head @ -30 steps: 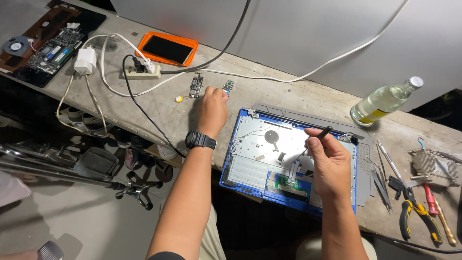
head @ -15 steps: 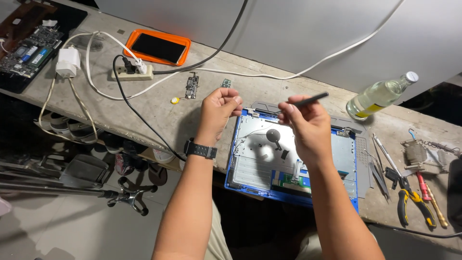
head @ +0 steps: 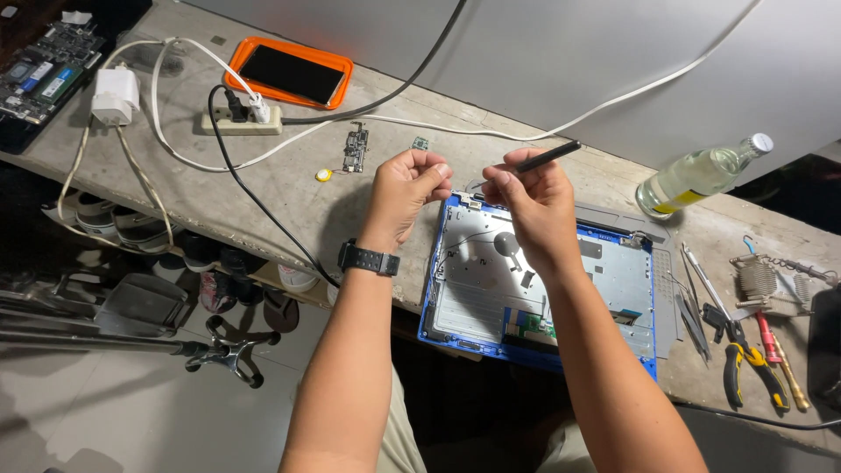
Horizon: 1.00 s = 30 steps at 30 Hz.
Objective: The person uses a pen-like tool to manipulate small components on a disassembled laptop. They pick up and place down small parts while working on the internal chassis.
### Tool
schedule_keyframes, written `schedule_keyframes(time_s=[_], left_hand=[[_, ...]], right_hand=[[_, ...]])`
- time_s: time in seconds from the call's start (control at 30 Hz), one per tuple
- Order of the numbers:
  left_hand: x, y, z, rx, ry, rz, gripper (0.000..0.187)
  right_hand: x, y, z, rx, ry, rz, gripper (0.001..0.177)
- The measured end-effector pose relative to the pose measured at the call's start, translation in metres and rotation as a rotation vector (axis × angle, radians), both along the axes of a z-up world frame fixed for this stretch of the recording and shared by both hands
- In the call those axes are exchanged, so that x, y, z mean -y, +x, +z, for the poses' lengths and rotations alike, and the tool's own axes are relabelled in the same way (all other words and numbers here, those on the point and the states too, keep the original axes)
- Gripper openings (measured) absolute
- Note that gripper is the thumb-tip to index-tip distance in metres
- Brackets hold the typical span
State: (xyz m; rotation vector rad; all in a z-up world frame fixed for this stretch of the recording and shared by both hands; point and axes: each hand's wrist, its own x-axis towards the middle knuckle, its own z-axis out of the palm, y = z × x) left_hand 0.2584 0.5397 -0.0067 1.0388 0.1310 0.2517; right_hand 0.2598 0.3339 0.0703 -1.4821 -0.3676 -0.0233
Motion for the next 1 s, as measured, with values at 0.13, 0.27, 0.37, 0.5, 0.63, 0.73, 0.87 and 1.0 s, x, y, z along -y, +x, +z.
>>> schedule_keyframes(time_s=[0.13, 0.27, 0.37, 0.5, 0.63, 0.73, 0.87, 1.0], left_hand=[[-0.004, 0.002, -0.002, 0.012, 0.036, -0.029, 0.021], [-0.008, 0.006, -0.009, 0.013, 0.091, -0.028, 0.022], [-0.01, 0.009, -0.014, 0.004, 0.145, -0.008, 0.019], [-0.009, 0.001, 0.0, -0.004, 0.31, -0.004, 0.016], [-0.011, -0.002, 0.002, -0.015, 0.381, -0.006, 0.015], [-0.015, -0.005, 0.007, -0.045, 0.526, 0.023, 0.013], [-0.018, -0.003, 0.006, -0.071, 0.747, 0.094, 0.013], [-0.017, -0.004, 0.006, -0.04, 0.833, 0.127, 0.02]], right_hand=[[0.0, 0.009, -0.006, 0.052, -0.079, -0.015, 0.023], [0.006, 0.011, -0.007, 0.083, -0.113, -0.026, 0.021], [0.01, 0.012, -0.008, 0.097, -0.132, -0.04, 0.019], [0.01, 0.011, -0.007, 0.08, -0.133, -0.048, 0.018], [0.006, 0.013, -0.008, 0.076, -0.14, -0.049, 0.019], [0.003, 0.017, -0.011, 0.09, -0.143, -0.045, 0.019], [-0.004, 0.021, -0.015, 0.102, -0.133, -0.028, 0.019], [-0.007, 0.024, -0.022, 0.123, -0.158, -0.016, 0.019]])
